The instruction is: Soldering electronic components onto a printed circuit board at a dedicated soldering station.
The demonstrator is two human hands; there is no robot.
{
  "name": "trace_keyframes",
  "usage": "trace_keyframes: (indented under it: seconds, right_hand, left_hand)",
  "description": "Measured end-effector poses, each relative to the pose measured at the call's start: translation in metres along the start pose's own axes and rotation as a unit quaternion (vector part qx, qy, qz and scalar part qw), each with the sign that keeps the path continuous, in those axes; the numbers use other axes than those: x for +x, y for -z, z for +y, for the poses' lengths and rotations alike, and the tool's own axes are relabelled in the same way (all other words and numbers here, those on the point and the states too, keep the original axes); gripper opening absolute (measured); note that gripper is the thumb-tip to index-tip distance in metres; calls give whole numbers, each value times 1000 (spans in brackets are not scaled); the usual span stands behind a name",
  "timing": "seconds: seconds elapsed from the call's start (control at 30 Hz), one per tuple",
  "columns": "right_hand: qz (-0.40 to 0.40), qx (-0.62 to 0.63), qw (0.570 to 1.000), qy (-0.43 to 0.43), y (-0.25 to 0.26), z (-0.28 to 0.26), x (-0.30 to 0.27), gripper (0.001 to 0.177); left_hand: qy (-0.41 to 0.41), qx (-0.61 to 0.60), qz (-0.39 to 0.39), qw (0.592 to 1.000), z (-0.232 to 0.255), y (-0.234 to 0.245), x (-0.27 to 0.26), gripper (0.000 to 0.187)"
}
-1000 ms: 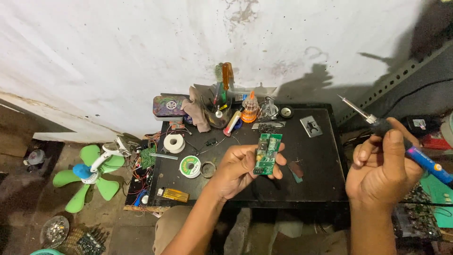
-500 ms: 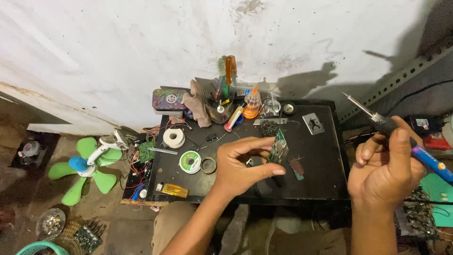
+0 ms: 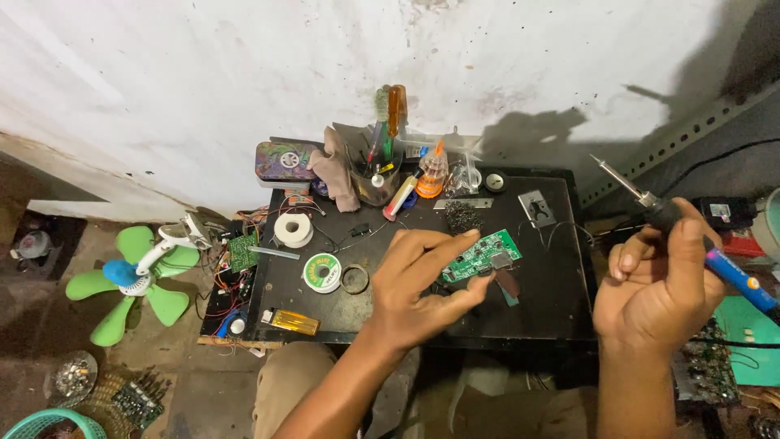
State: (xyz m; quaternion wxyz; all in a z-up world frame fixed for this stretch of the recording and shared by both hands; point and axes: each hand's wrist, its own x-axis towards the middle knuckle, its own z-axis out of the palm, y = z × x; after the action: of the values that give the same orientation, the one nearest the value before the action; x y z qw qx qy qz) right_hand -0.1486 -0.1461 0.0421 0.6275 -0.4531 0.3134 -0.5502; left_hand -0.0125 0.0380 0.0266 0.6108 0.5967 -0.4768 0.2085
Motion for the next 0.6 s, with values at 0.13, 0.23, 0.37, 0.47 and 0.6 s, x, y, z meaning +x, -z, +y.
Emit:
trace_keyframes:
  seconds: [0.13,0.23,0.37,0.47,0.6]
  right_hand:
    - [12,8,1000,-6,-1,0,1,27]
    - [10,14,1000,-11,0,1,2,30]
    - [15,23,1000,-14,0,1,3,26]
    - [15,26,999,-16,-1,-1,2,27]
    - [19,27,999,-14,-1,-2,3,27]
  left_hand:
    - [4,7,-2,1000,1,0,-1,36]
    - [-8,13,-19,1000,2,1,0,36]
    - [11,18,-28,999,3,1,-5,37]
    - [98,-28,-25,994,2,0,-5,46]
    - [323,-226,-58,917,-10,3,-5,57]
